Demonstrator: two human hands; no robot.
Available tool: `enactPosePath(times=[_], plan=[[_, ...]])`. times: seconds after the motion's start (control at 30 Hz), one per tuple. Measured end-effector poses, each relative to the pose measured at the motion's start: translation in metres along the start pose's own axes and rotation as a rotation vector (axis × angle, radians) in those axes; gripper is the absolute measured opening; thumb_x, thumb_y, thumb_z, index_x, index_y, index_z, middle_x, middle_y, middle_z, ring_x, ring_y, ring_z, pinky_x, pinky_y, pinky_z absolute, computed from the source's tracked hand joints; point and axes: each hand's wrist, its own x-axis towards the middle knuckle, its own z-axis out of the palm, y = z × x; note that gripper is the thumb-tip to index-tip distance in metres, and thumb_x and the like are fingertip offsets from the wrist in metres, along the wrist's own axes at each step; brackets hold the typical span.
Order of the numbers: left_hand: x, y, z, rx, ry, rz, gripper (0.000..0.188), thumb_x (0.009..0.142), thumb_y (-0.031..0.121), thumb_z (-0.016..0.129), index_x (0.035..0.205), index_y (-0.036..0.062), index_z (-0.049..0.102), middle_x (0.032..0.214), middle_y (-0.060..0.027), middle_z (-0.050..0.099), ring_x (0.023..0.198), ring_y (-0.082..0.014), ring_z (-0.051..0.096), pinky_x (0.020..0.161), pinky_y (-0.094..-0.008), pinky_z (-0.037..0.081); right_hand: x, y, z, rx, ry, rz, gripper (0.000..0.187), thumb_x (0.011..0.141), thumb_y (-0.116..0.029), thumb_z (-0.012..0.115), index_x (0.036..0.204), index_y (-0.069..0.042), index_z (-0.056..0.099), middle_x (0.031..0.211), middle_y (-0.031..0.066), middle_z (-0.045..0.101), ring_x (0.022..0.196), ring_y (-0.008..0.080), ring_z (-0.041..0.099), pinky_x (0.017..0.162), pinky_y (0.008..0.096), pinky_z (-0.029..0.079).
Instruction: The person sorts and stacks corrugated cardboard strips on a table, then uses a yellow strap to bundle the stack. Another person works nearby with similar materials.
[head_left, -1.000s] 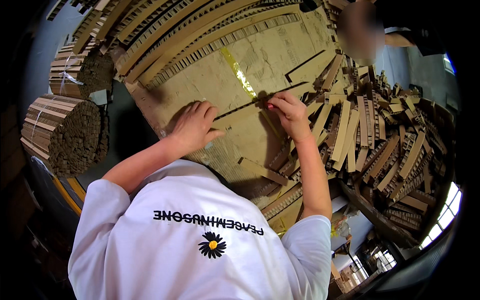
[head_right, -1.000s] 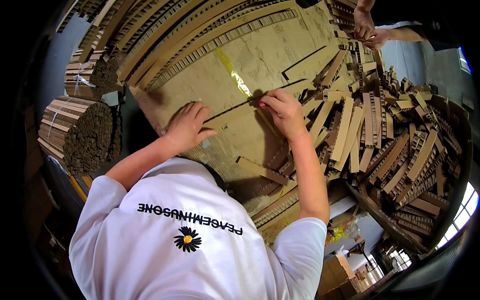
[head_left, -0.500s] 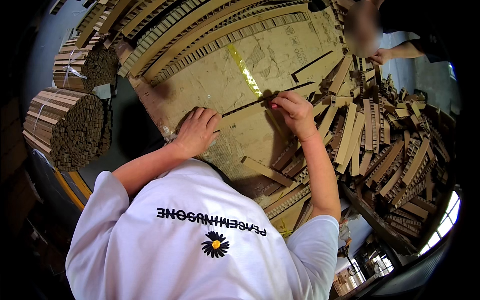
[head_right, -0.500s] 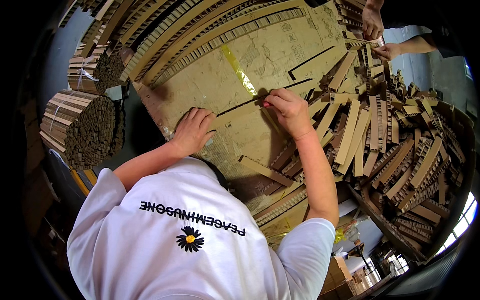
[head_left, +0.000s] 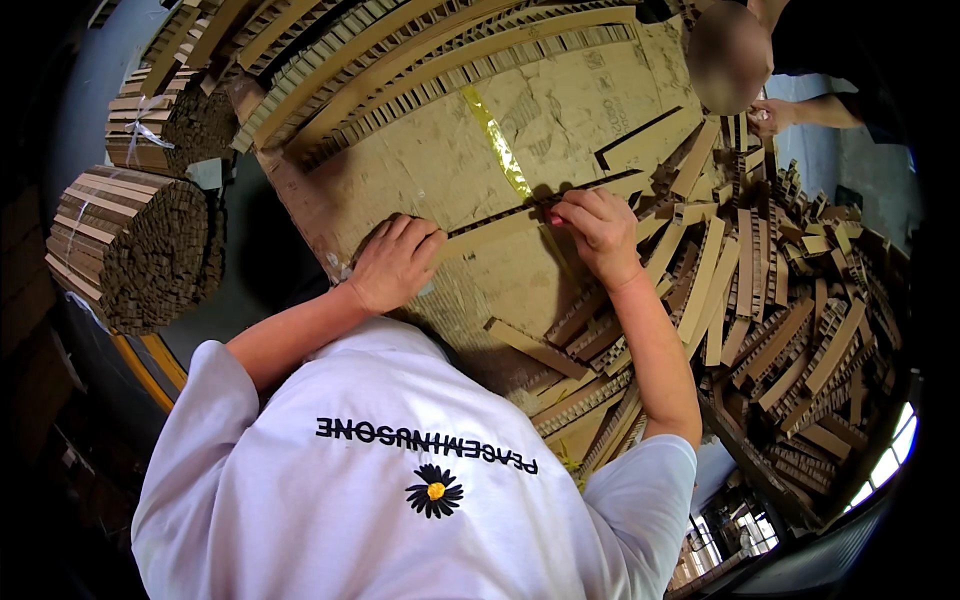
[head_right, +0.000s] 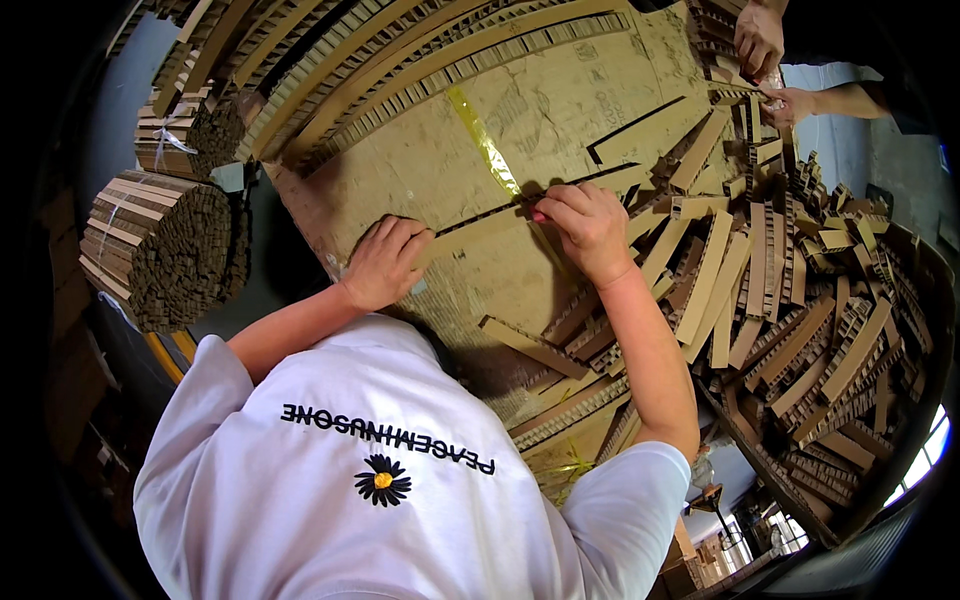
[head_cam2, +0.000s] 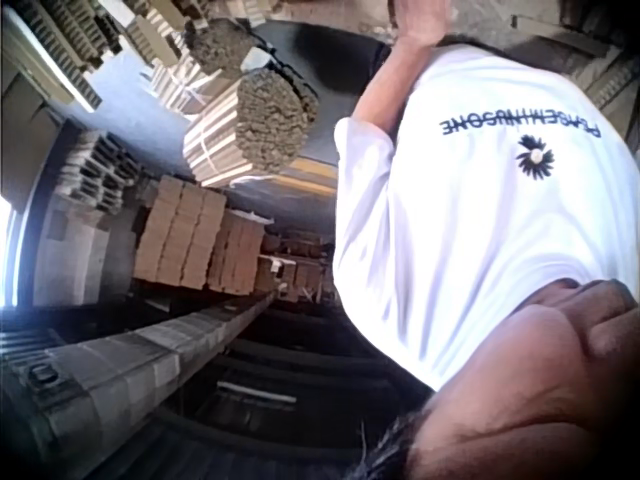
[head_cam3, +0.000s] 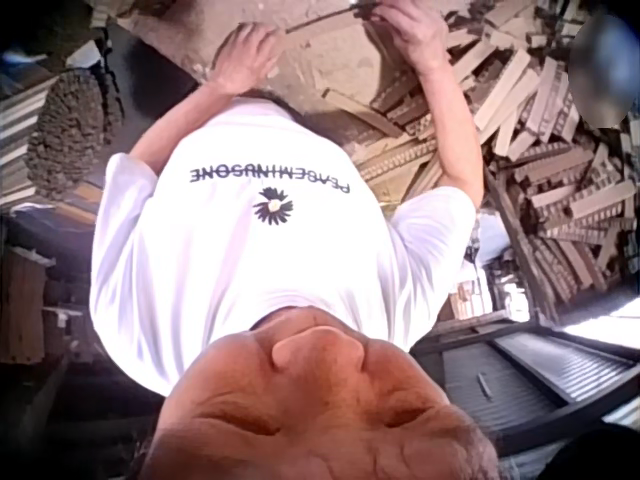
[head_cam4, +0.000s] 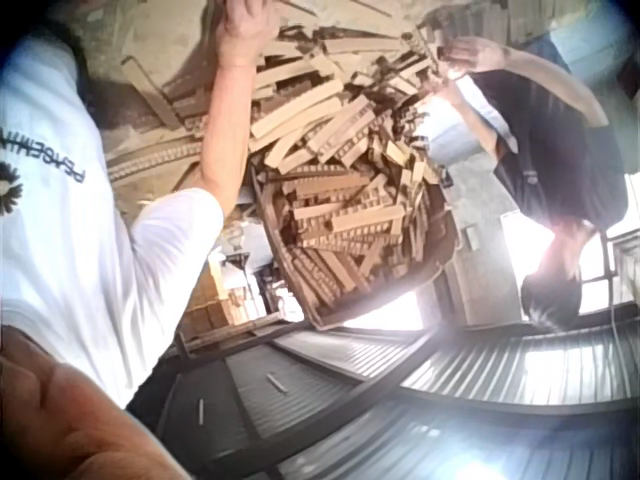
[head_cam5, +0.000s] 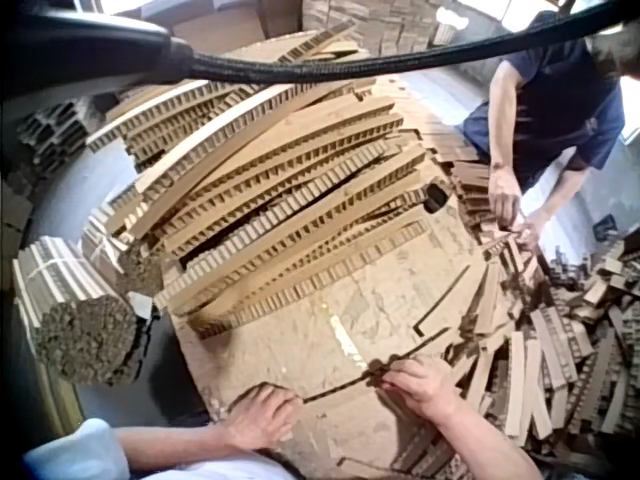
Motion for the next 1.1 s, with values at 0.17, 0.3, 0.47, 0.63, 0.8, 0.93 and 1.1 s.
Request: enactPosePath(times=[0.17,0.3,0.47,0.63,0.8,0.93,1.1], plan=[[-0.002,0.003,-0.002,-0.043,-0.044,-0.029,0.056,0.074,0.019,0.075,0.126,0.0044,0.058,0.122,-0.0124,0.053,0.113,-0.0338,0.052,0.096,-0.0451,0.046,-0.003,-0.001,-0.001,0.002,-0.011,0.012,0.017,0.078,-0.018,0.078,0.094,-0.018,0.072,0.097,-0.0035,0.069,0.08,0.0187,0.063,0.066,0.0348,0.042],[-0.002,0.004,-0.003,-0.048,-0.036,-0.024,0.054,0.076,0.017,0.074,0.126,0.0045,0.058,0.122,-0.0125,0.053,0.111,-0.0335,0.053,0.095,-0.0448,0.047,-0.002,-0.002,-0.002,0.036,-0.026,0.033,0.018,0.077,-0.016,0.079,0.093,-0.016,0.072,0.097,-0.001,0.07,0.079,0.02,0.065,0.064,0.0347,0.042],[-0.002,0.004,-0.005,-0.034,-0.022,-0.015,0.049,0.078,0.015,0.071,0.124,0.0038,0.057,0.12,-0.0125,0.054,0.111,-0.0331,0.053,0.095,-0.0449,0.046,0.001,-0.005,-0.004,0.055,-0.035,0.045,0.017,0.078,-0.016,0.079,0.093,-0.016,0.072,0.097,-0.0005,0.07,0.078,0.0205,0.066,0.063,0.0349,0.042],[-0.001,0.004,0.002,0.0,0.036,0.039,0.046,0.079,0.013,0.069,0.122,0.0038,0.057,0.119,-0.0128,0.054,0.112,-0.0325,0.052,0.096,-0.0451,0.045,-0.006,-0.011,-0.005,0.044,-0.005,0.081,0.014,0.08,-0.016,0.078,0.092,-0.015,0.072,0.097,-0.0009,0.07,0.079,0.0221,0.066,0.066,0.0359,0.046],[-0.004,0.007,-0.003,-0.025,0.012,0.063,0.05,0.078,0.013,0.073,0.123,0.0021,0.055,0.12,-0.0154,0.053,0.111,-0.036,0.053,0.095,-0.0456,0.046,-0.013,-0.052,-0.012,0.268,0.393,0.386,0.015,0.082,-0.003,0.075,0.096,-0.007,0.072,0.098,0.0056,0.069,0.084,0.0233,0.066,0.078,0.0338,0.052],[-0.009,-0.004,-0.007,0.006,0.049,0.068,0.049,0.079,0.012,0.073,0.123,0.0017,0.055,0.12,-0.0157,0.052,0.111,-0.0369,0.053,0.094,-0.0459,0.047,-0.052,-0.124,-0.021,0.602,1.155,0.872,0.009,0.096,-0.003,0.068,0.104,0.001,0.069,0.1,0.004,0.065,0.082,0.0131,0.061,0.073,0.0254,0.051],[-0.019,-0.025,-0.042,0.029,0.162,0.125,0.047,0.08,0.014,0.073,0.122,0.0018,0.056,0.117,-0.0172,0.054,0.109,-0.0387,0.056,0.091,-0.0468,0.049,-0.136,-0.213,0.038,0.87,1.488,1.191,0.02,0.098,-0.015,0.07,0.106,0.002,0.066,0.087,0.0021,0.062,0.071,0.0105,0.054,0.062,0.0256,0.043]])
